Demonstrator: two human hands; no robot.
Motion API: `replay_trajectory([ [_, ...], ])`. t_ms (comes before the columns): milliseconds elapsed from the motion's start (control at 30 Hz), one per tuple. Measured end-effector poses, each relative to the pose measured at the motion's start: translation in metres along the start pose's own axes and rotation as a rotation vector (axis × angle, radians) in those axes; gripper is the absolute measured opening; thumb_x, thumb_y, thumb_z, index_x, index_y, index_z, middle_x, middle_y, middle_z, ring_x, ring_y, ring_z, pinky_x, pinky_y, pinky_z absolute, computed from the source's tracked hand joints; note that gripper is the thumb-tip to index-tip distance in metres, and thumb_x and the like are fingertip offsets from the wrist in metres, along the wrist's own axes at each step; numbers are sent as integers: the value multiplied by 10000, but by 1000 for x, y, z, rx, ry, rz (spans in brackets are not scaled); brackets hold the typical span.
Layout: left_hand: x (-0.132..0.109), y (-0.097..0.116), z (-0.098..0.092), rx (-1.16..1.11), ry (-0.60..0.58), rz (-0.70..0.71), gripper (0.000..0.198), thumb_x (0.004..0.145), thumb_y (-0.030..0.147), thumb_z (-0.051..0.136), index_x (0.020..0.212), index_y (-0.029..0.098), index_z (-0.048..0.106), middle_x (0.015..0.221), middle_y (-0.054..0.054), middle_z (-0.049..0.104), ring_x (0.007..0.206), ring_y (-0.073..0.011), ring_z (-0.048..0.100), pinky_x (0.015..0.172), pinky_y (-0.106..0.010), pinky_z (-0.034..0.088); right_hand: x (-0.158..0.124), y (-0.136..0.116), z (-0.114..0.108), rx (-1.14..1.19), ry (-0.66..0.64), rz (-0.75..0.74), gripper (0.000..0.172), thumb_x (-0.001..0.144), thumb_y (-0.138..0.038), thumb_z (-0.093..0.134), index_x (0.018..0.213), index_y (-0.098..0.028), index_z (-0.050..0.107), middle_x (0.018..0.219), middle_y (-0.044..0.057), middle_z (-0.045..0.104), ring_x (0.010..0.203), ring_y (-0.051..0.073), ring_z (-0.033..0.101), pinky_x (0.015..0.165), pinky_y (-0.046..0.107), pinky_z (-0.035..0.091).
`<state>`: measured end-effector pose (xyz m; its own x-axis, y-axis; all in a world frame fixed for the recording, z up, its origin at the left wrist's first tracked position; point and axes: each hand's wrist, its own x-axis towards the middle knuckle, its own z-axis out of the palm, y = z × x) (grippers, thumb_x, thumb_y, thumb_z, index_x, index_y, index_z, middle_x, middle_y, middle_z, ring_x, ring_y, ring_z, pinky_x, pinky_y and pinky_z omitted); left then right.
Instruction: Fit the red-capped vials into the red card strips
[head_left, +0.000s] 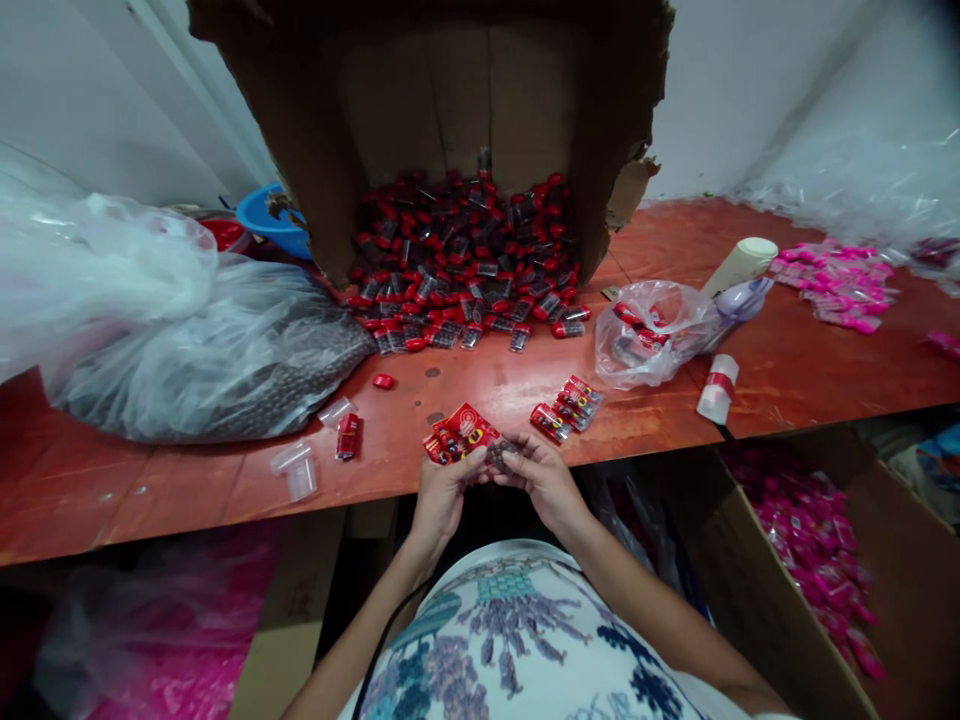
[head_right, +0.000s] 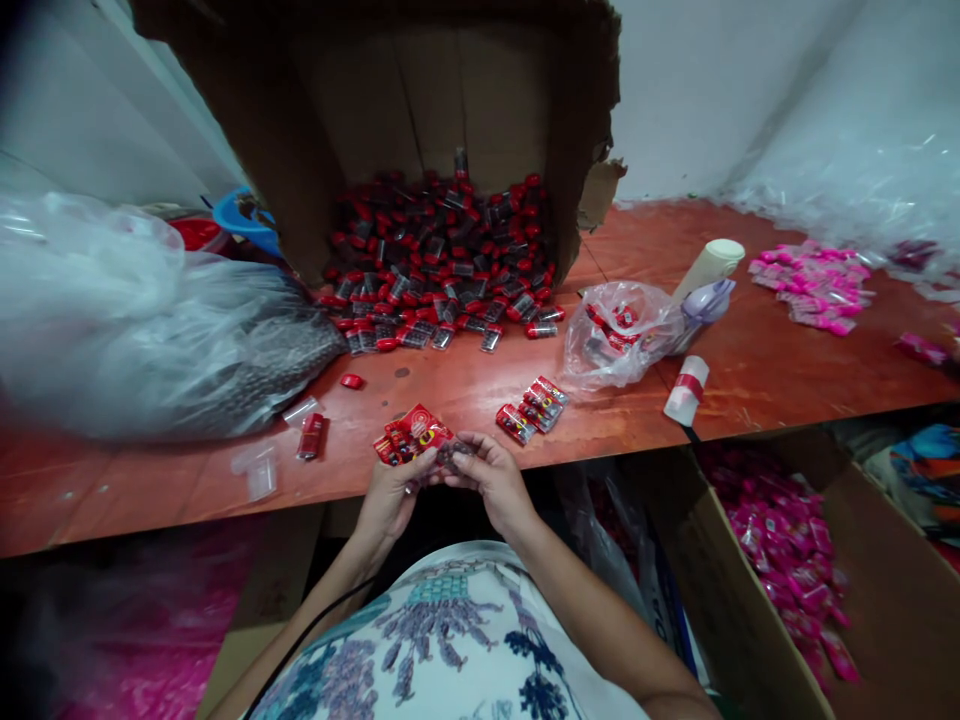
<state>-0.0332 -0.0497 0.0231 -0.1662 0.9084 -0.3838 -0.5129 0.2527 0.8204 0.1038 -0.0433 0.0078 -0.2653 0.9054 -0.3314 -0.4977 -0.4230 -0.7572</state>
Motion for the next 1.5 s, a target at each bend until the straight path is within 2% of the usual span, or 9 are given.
replay_trajectory([
  [167, 1, 1, -3, -53, 21, 10, 265, 582, 205, 802, 804, 135, 675, 710, -18, 696, 558, -127, 622, 471, -203, 488, 0, 1, 0, 55, 29, -24, 380, 651, -277, 777, 982, -207, 605, 927, 2, 663, 736, 125, 658, 656, 257, 567],
  [333, 2, 2, -2, -26, 42, 12, 274, 544, 197, 816, 763, 124, 669, 688, -19, 687, 551, -128, 617, 472, -209, 494, 1, 5, -2, -7, -16, -20, 398, 652, -293, 771, 999, -221, 588, 945, -1, 646, 744, 134, 654, 653, 273, 565],
  [567, -3, 1, 2, 93, 121, 84, 270, 511, 191, 818, 732, 125, 676, 656, -8, 668, 507, -104, 572, 418, -183, 436, -3, 15, -4, -402, 35, -314, 306, 761, -293, 663, 1046, -250, 560, 1011, 12, 613, 899, 154, 617, 845, 309, 502],
  [633, -4, 0, 4, 99, 125, 103, 249, 513, 191, 815, 708, 127, 675, 644, -6, 663, 501, -101, 563, 412, -178, 417, -5, 16, -4, -496, 53, -350, 305, 775, -307, 645, 1065, -251, 565, 1032, 24, 615, 919, 164, 607, 863, 321, 495],
  [700, -4, 0, 4, 109, 115, 103, 232, 524, 200, 809, 700, 124, 679, 627, -7, 658, 489, -97, 553, 403, -175, 394, -6, 15, -3, -457, 45, -302, 315, 771, -332, 648, 1063, -253, 561, 1010, 22, 621, 869, 162, 618, 807, 320, 524],
  [867, -4, -1, 3, 93, 50, 70, 250, 543, 214, 803, 741, 111, 691, 655, -30, 674, 488, -97, 554, 412, -181, 388, -5, 10, 0, -138, -11, -56, 355, 729, -356, 694, 1037, -238, 564, 961, 0, 634, 673, 118, 636, 620, 268, 559],
  [1100, -6, -10, 7, 31, 95, 73, 306, 521, 200, 816, 771, 116, 660, 667, -20, 669, 503, -115, 572, 432, -203, 427, -8, 16, 0, -280, 82, -249, 370, 760, -342, 672, 1113, -254, 605, 1038, 22, 647, 882, 163, 637, 794, 312, 549],
  [1300, -4, -12, 4, -94, 104, 84, 268, 567, 264, 804, 718, 136, 623, 608, 21, 614, 478, -81, 534, 441, -195, 425, -4, 12, -2, -92, 67, -90, 398, 735, -367, 692, 1099, -230, 610, 923, 7, 672, 637, 114, 645, 572, 244, 562],
  [1500, -4, -8, 0, -117, 105, 75, 286, 593, 293, 794, 736, 142, 598, 580, 34, 567, 488, -88, 528, 426, -199, 408, -3, 8, -4, -84, 82, -81, 395, 738, -364, 689, 1104, -239, 610, 894, 0, 677, 563, 89, 626, 515, 208, 540],
])
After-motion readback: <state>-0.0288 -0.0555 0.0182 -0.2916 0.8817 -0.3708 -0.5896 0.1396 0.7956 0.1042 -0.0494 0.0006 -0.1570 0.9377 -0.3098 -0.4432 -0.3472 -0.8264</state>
